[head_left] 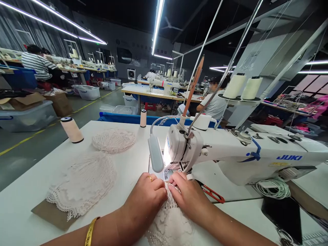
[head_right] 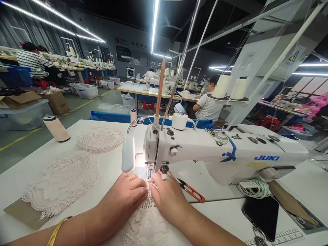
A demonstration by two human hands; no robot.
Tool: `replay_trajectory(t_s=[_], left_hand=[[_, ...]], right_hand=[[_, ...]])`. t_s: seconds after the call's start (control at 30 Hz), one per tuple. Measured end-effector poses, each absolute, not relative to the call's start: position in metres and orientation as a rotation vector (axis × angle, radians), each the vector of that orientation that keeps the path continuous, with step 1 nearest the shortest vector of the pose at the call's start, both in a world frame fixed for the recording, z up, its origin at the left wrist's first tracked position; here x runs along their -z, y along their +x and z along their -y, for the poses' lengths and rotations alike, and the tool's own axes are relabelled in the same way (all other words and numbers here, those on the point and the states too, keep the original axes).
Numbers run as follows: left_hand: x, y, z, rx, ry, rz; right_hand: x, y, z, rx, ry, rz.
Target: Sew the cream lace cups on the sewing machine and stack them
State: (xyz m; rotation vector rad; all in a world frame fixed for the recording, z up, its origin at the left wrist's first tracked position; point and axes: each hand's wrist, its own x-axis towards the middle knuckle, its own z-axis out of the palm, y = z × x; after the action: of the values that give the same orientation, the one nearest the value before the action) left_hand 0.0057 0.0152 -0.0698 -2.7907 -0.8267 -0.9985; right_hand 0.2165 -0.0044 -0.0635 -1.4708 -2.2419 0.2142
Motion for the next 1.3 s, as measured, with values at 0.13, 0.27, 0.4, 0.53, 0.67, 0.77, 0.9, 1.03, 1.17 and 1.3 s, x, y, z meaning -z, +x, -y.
replay_trajectory(t_s=[0.13,0.27,0.4,0.53,0.67,0.77,0.9,1.03,1.17,1.3], left_hand=[[0.076,0.007,-0.018,0.965,-2.790,0.864],[0.086,0.010,-0.019,0.956,-2.782,0.949],[0.088,0.009,-0.017,0.903,-2.790,1.018],[0.086,0.008,-0.015,0.835,-2.796,1.040],[0.086,0.010,-0.015,0.832,-2.771,1.061],[0.086,0.012,-0.015,0.837,-2.745,1.079],[0.087,0.014,-0.015,0.817,-2.722,1.093],[0.086,0.013,-0.014,0.806,-2.702,1.081],[0.085,0.014,-0.013,0.779,-2.710,1.082],[0.083,0.015,-0.015,0.766,-2.721,1.098]], right_hand=[[0.065,0.222,0.016,-0.028,-1.256,2.285],[0.067,0.219,0.019,-0.011,-1.172,2.300],[0.069,0.219,0.013,-0.021,-1.177,2.303],[0.070,0.222,0.008,0.028,-1.230,2.313],[0.073,0.224,0.005,0.035,-1.266,2.326],[0.074,0.224,0.004,0.038,-1.277,2.326],[0.075,0.224,0.003,0.035,-1.273,2.318],[0.076,0.226,0.003,0.036,-1.263,2.326],[0.076,0.226,0.002,0.014,-1.284,2.343],[0.079,0.225,0.000,0.024,-1.308,2.340]])
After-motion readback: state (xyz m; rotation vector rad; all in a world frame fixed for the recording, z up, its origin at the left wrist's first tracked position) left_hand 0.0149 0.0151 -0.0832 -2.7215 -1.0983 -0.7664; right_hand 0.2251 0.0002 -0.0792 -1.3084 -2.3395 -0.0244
